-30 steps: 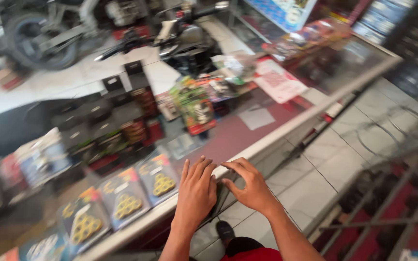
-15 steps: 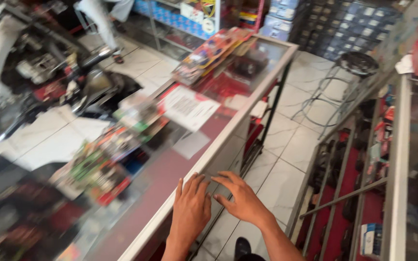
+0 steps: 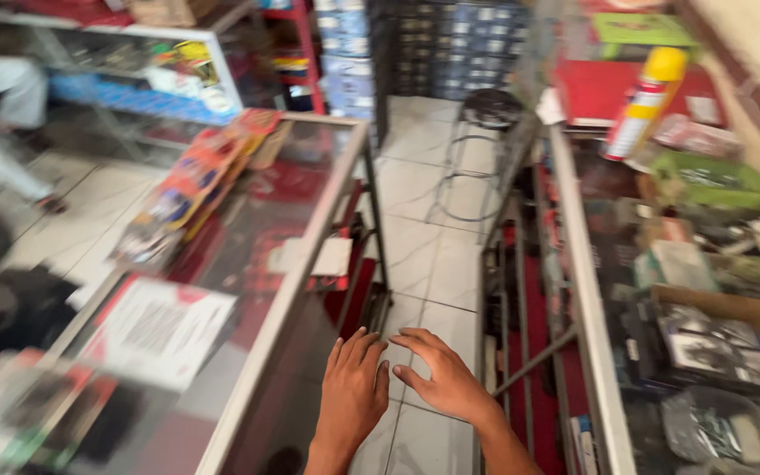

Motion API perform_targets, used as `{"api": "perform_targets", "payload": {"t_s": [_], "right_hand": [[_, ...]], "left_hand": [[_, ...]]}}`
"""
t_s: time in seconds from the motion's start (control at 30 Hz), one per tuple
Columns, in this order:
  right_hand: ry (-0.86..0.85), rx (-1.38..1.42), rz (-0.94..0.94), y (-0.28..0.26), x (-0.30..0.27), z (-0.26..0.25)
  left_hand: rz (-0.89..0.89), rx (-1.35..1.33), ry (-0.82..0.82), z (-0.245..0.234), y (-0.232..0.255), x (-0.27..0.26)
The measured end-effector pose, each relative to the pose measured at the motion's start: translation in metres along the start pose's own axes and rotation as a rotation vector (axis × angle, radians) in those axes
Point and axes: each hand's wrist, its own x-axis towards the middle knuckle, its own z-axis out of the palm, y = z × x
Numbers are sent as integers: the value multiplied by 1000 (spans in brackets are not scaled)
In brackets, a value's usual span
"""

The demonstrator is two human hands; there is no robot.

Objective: The person picks up several packaged motorcycle parts from a shelf and a counter, including a small green package, a blue KNZ package, and a yellow fidget spinner toy, and places them on a glass display counter.

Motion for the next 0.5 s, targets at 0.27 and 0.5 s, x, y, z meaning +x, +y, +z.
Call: {"api": "perform_targets", "payload": {"t_s": [0.27, 0.5], "right_hand": [[197, 16, 204, 51, -1, -53], [449, -45, 294, 94, 30, -81]], "left_hand": [[184, -144, -152, 70, 19, 81], [292, -260, -249, 131, 20, 150]]}}
